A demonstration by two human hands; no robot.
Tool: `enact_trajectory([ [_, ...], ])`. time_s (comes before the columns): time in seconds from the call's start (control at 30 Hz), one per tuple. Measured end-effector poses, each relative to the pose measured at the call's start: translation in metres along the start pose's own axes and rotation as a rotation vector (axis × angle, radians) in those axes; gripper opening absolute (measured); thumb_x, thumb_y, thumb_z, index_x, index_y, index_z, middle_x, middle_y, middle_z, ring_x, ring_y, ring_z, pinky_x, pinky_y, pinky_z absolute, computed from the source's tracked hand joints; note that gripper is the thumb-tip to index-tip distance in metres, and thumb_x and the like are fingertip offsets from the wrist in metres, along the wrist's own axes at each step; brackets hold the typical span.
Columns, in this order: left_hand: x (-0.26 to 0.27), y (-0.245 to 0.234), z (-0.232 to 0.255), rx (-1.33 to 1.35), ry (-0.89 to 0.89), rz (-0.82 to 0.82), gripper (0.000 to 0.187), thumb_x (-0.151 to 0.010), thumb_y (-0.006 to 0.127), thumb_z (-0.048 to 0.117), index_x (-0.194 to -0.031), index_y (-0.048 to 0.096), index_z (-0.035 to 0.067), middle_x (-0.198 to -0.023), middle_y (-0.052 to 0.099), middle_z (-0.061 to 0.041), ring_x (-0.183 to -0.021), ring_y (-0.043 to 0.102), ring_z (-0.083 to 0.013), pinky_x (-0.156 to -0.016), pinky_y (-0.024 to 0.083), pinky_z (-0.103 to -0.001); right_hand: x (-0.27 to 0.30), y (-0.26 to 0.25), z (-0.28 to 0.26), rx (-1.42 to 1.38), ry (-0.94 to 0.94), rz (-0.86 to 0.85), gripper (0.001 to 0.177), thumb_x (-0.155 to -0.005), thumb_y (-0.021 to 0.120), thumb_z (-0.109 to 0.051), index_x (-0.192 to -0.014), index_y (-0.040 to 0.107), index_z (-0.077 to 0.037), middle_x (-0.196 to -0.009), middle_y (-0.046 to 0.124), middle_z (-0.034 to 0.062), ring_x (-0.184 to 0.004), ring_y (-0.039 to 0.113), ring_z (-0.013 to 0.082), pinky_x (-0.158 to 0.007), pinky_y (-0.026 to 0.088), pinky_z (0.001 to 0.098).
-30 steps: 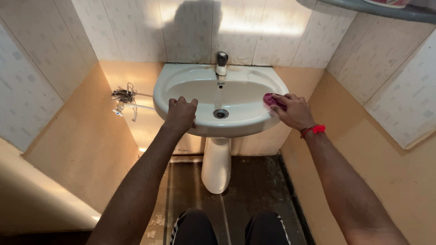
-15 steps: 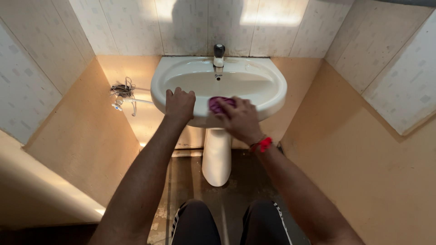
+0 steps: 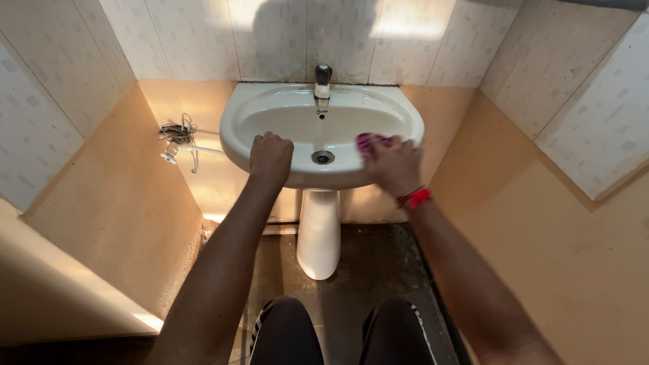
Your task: The person scrubs a white pedestal sink using a pink scrubbing brush, cleaning the basin, faucet, and surrounding tiled wall. They then rinse the brush and wash their hands under the running tap.
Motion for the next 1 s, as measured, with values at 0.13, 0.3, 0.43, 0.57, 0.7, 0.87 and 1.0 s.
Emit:
enact_trajectory([
  [0.13, -0.001, -0.001, 0.011, -0.015, -0.012, -0.031, 0.008, -0.083, 0.072, 0.008, -0.089, 0.077, 0.011, -0.094, 0.074, -0.010, -0.103, 0.067, -0.0260, -0.091, 0.050, -0.041, 0.020, -0.010, -0.086, -0.163, -0.121, 0.029, 0.059, -0.098, 0.048, -0.056, -0.146, 0.059, -0.024, -0.126, 0.059, 0.0240, -0.109, 0.054, 0.0430, -0.092, 0.045, 0.0567],
  [0.3, 0.004, 0.000, 0.006, 0.034, -0.014, 0.051, 0.005, -0.085, 0.071, 0.009, -0.088, 0.075, 0.010, -0.091, 0.074, -0.011, -0.100, 0.069, -0.0267, -0.089, 0.051, -0.042, 0.020, -0.017, -0.113, -0.254, -0.220, 0.121, 0.055, -0.097, 0.052, -0.053, -0.144, 0.062, -0.025, -0.125, 0.061, 0.0218, -0.107, 0.055, 0.0407, -0.095, 0.045, 0.0556],
  [0.43, 0.012, 0.006, 0.001, 0.068, 0.017, 0.132, 0.004, -0.085, 0.070, 0.004, -0.087, 0.070, 0.007, -0.085, 0.072, -0.012, -0.093, 0.069, -0.0280, -0.087, 0.053, -0.043, 0.006, -0.006, -0.055, -0.183, -0.099, -0.019, 0.057, -0.096, 0.053, -0.056, -0.145, 0.059, -0.028, -0.124, 0.061, 0.0202, -0.110, 0.055, 0.0394, -0.095, 0.045, 0.0554],
  [0.57, 0.015, 0.010, -0.007, 0.152, 0.010, 0.155, 0.007, -0.083, 0.070, 0.002, -0.089, 0.068, 0.006, -0.081, 0.071, -0.014, -0.088, 0.069, -0.0303, -0.084, 0.053, -0.044, -0.009, 0.013, 0.048, -0.088, 0.047, 0.046, 0.058, -0.095, 0.055, -0.055, -0.147, 0.059, -0.031, -0.130, 0.060, 0.0197, -0.116, 0.055, 0.0410, -0.101, 0.044, 0.0555],
  [0.7, 0.013, 0.005, -0.003, 0.114, -0.002, 0.097, 0.007, -0.081, 0.071, 0.002, -0.087, 0.070, 0.007, -0.084, 0.072, -0.013, -0.095, 0.069, -0.0291, -0.086, 0.053, -0.043, -0.025, 0.021, 0.112, -0.175, 0.147, 0.078, 0.059, -0.093, 0.055, -0.048, -0.149, 0.060, -0.030, -0.133, 0.060, 0.0212, -0.121, 0.052, 0.0448, -0.105, 0.041, 0.0576],
  [0.87, 0.006, -0.004, 0.016, 0.006, -0.045, -0.030, 0.007, -0.085, 0.072, 0.006, -0.091, 0.074, 0.008, -0.094, 0.074, -0.010, -0.101, 0.068, -0.0255, -0.091, 0.051, -0.040, -0.015, 0.008, 0.066, -0.057, 0.118, 0.026, 0.058, -0.094, 0.057, -0.053, -0.145, 0.059, -0.026, -0.127, 0.058, 0.0270, -0.117, 0.051, 0.0495, -0.098, 0.040, 0.0609],
  [1.0, 0.003, -0.003, 0.021, -0.055, -0.016, -0.102, 0.009, -0.086, 0.073, 0.008, -0.095, 0.075, 0.009, -0.098, 0.074, -0.008, -0.103, 0.069, -0.0238, -0.091, 0.050, -0.039, 0.011, -0.007, -0.033, -0.038, -0.021, 0.065, 0.054, -0.093, 0.058, -0.050, -0.137, 0.064, -0.020, -0.117, 0.062, 0.0260, -0.106, 0.056, 0.0452, -0.088, 0.044, 0.0584],
])
Point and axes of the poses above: each hand's wrist, its own x-axis away from the middle knuckle, its own y-axis out of the palm, z = x × y, the point moved 4 cm from there along -x, towards the middle knuckle
